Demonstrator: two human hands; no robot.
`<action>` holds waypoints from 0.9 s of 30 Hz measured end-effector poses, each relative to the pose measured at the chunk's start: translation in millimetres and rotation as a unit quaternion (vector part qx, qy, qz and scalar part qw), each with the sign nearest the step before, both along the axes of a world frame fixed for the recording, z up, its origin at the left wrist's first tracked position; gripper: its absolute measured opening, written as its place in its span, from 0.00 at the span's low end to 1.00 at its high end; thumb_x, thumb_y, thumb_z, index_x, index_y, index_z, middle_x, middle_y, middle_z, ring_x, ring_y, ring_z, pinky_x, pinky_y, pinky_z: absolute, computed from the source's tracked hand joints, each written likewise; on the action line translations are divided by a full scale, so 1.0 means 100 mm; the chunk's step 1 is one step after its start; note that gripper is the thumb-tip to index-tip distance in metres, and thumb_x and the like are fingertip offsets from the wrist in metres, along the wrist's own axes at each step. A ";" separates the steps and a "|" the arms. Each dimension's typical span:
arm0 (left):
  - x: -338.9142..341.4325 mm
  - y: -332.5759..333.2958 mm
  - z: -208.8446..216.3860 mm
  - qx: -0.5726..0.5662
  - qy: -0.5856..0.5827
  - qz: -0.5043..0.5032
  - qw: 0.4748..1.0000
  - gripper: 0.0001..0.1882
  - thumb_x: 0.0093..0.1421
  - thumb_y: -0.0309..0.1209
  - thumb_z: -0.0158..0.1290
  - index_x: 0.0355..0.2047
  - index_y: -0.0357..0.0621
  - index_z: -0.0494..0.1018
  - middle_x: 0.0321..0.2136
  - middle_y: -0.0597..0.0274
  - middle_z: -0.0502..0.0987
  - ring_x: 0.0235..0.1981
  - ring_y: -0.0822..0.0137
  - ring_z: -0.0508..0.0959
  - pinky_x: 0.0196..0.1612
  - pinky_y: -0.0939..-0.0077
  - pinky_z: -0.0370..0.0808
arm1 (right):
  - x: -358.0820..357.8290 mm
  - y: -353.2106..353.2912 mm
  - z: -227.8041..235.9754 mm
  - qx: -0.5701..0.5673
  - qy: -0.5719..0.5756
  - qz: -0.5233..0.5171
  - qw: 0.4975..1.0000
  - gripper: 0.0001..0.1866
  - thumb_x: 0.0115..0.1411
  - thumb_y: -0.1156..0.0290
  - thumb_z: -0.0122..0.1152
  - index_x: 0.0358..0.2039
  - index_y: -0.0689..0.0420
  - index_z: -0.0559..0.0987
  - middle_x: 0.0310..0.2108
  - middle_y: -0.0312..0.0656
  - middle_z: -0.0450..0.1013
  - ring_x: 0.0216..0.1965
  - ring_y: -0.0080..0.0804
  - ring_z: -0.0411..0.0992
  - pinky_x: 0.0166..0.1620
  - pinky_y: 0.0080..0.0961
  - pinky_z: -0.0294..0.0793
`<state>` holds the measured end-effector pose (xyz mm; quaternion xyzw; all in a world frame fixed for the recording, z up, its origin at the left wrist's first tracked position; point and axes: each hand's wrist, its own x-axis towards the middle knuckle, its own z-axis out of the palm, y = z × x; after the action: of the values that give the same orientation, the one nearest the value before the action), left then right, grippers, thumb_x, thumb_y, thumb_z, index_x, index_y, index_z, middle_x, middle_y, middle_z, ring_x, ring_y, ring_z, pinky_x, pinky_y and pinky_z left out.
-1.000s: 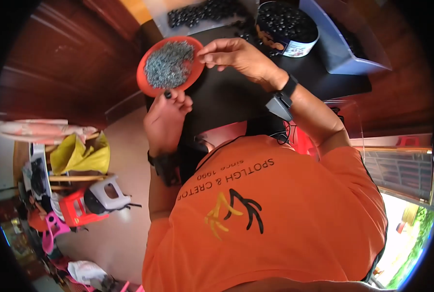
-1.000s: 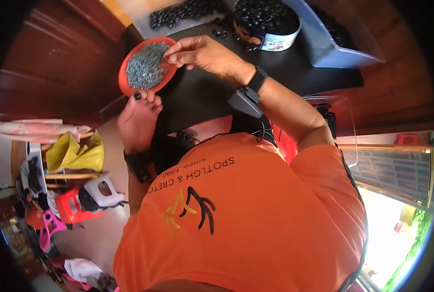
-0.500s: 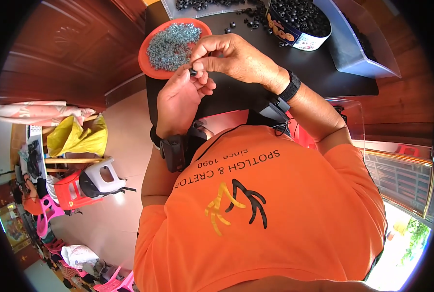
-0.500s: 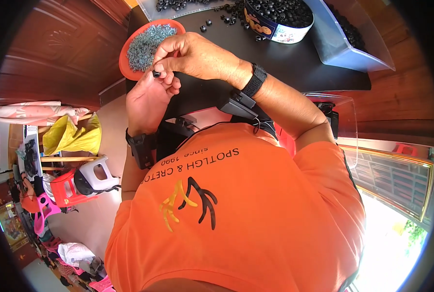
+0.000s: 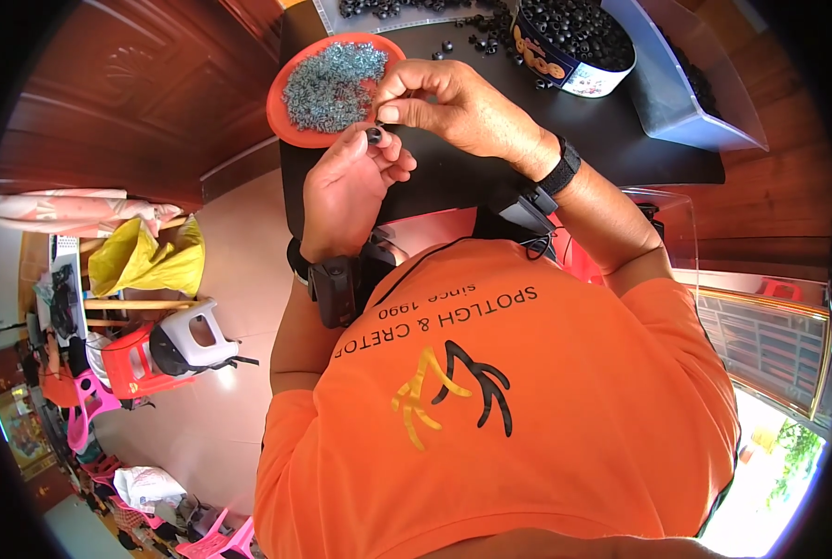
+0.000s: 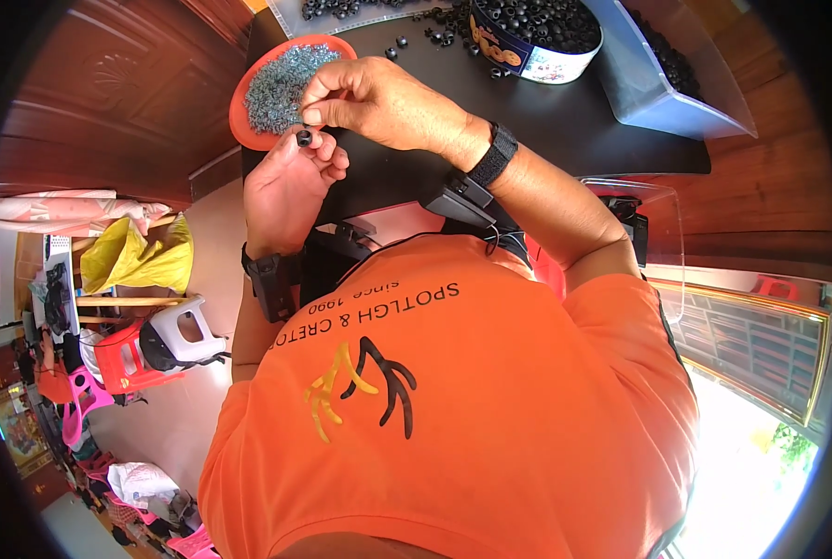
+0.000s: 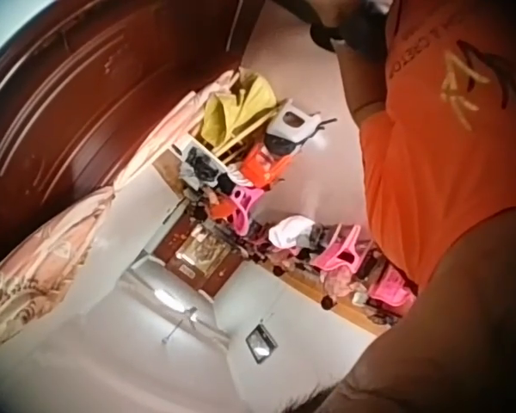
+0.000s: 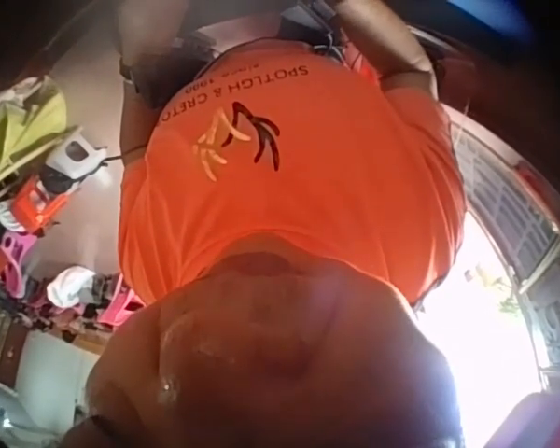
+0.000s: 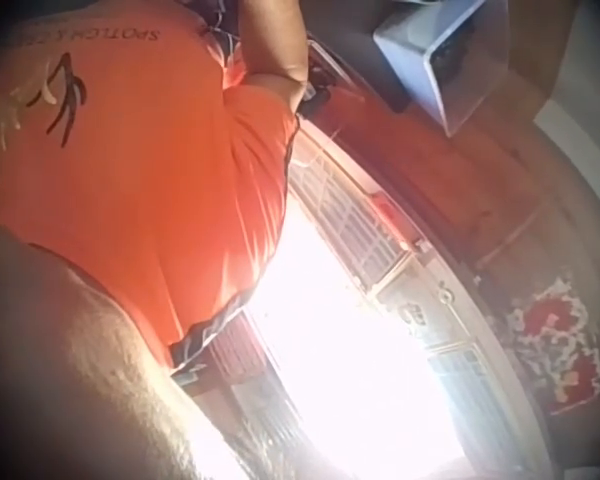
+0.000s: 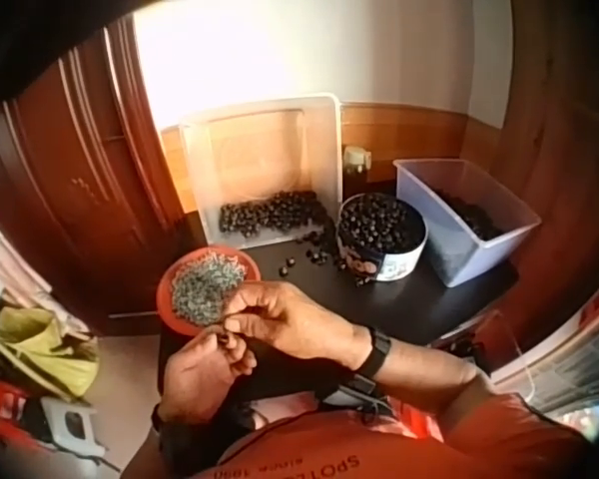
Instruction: Picking up small black components from containers and sorting them onto a red plate for inspection.
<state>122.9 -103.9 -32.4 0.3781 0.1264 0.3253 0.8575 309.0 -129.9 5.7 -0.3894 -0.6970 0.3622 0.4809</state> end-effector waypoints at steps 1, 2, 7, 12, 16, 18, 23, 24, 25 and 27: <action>0.00 0.00 0.00 0.000 0.000 0.001 1.000 0.12 0.65 0.37 0.39 0.35 0.42 0.69 0.32 0.63 0.70 0.37 0.63 0.72 0.43 0.69 0.67 | 0.00 0.00 0.00 0.002 -0.017 0.000 1.000 0.06 0.62 0.72 0.54 0.32 0.61 0.75 0.29 0.35 0.74 0.30 0.21 0.73 0.37 0.19 0.74; 0.00 -0.01 0.00 0.001 0.005 0.006 1.000 0.12 0.64 0.37 0.39 0.35 0.42 0.68 0.32 0.63 0.70 0.37 0.63 0.72 0.43 0.69 0.67 | 0.00 -0.01 -0.01 0.002 -0.017 0.000 1.000 0.06 0.62 0.72 0.54 0.32 0.61 0.75 0.29 0.35 0.74 0.30 0.21 0.73 0.37 0.19 0.74; -0.01 -0.01 -0.05 -0.006 0.027 0.025 0.999 0.12 0.64 0.36 0.40 0.36 0.42 0.68 0.31 0.63 0.70 0.36 0.63 0.73 0.43 0.69 0.67 | -0.03 -0.03 -0.05 -0.002 -0.036 0.005 0.999 0.05 0.61 0.73 0.56 0.32 0.62 0.76 0.27 0.36 0.73 0.29 0.23 0.73 0.35 0.20 0.73; -0.01 -0.03 -0.11 -0.003 0.042 0.026 0.999 0.12 0.64 0.37 0.40 0.37 0.41 0.68 0.31 0.64 0.70 0.36 0.64 0.73 0.42 0.71 0.67 | -0.06 -0.04 -0.08 0.033 -0.077 -0.017 0.996 0.05 0.59 0.74 0.58 0.32 0.61 0.76 0.26 0.37 0.73 0.30 0.26 0.73 0.35 0.23 0.73; -0.02 0.00 -0.18 -0.005 0.042 0.017 0.999 0.13 0.64 0.37 0.40 0.38 0.41 0.68 0.31 0.64 0.70 0.36 0.64 0.73 0.42 0.71 0.67 | -0.06 -0.05 -0.12 0.018 -0.073 -0.018 0.997 0.04 0.57 0.74 0.59 0.32 0.61 0.76 0.27 0.38 0.73 0.31 0.29 0.73 0.36 0.26 0.73; -0.01 0.00 -0.19 -0.015 0.046 0.016 0.999 0.13 0.64 0.37 0.40 0.38 0.41 0.68 0.31 0.63 0.70 0.36 0.65 0.73 0.42 0.71 0.67 | -0.05 -0.03 -0.16 0.046 -0.090 -0.026 0.995 0.04 0.58 0.74 0.59 0.32 0.61 0.76 0.27 0.38 0.73 0.31 0.29 0.74 0.36 0.25 0.73; -0.01 0.01 -0.19 -0.022 0.043 0.008 0.999 0.12 0.64 0.37 0.41 0.37 0.41 0.67 0.31 0.64 0.70 0.36 0.64 0.73 0.41 0.72 0.67 | -0.07 -0.05 -0.17 0.004 -0.059 -0.026 0.998 0.04 0.58 0.74 0.59 0.30 0.60 0.75 0.27 0.37 0.73 0.29 0.27 0.74 0.35 0.24 0.73; -0.01 0.01 -0.20 -0.028 0.039 0.003 0.999 0.12 0.64 0.37 0.41 0.37 0.41 0.67 0.31 0.64 0.70 0.35 0.64 0.73 0.40 0.72 0.68 | -0.07 -0.06 -0.18 -0.006 -0.052 -0.027 0.998 0.04 0.58 0.74 0.59 0.30 0.61 0.75 0.26 0.37 0.73 0.28 0.25 0.74 0.34 0.22 0.73; -0.02 0.00 -0.21 -0.027 0.038 0.003 0.999 0.12 0.64 0.37 0.41 0.37 0.41 0.67 0.31 0.64 0.70 0.35 0.64 0.73 0.40 0.72 0.68 | -0.08 -0.07 -0.19 -0.016 -0.045 -0.027 0.998 0.04 0.58 0.74 0.59 0.30 0.61 0.74 0.26 0.37 0.73 0.28 0.24 0.74 0.34 0.21 0.73; -0.02 -0.03 -0.20 -0.028 0.046 0.013 0.998 0.12 0.63 0.37 0.41 0.36 0.41 0.67 0.30 0.63 0.70 0.35 0.64 0.73 0.40 0.72 0.68 | -0.08 -0.08 -0.20 -0.051 -0.017 -0.010 0.998 0.04 0.59 0.75 0.59 0.29 0.62 0.74 0.25 0.36 0.73 0.28 0.22 0.74 0.33 0.20 0.73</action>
<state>121.3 -106.6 -52.7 0.3666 0.1799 0.3153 0.8566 300.7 -137.9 -14.4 -0.4268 -0.6816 0.3860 0.4520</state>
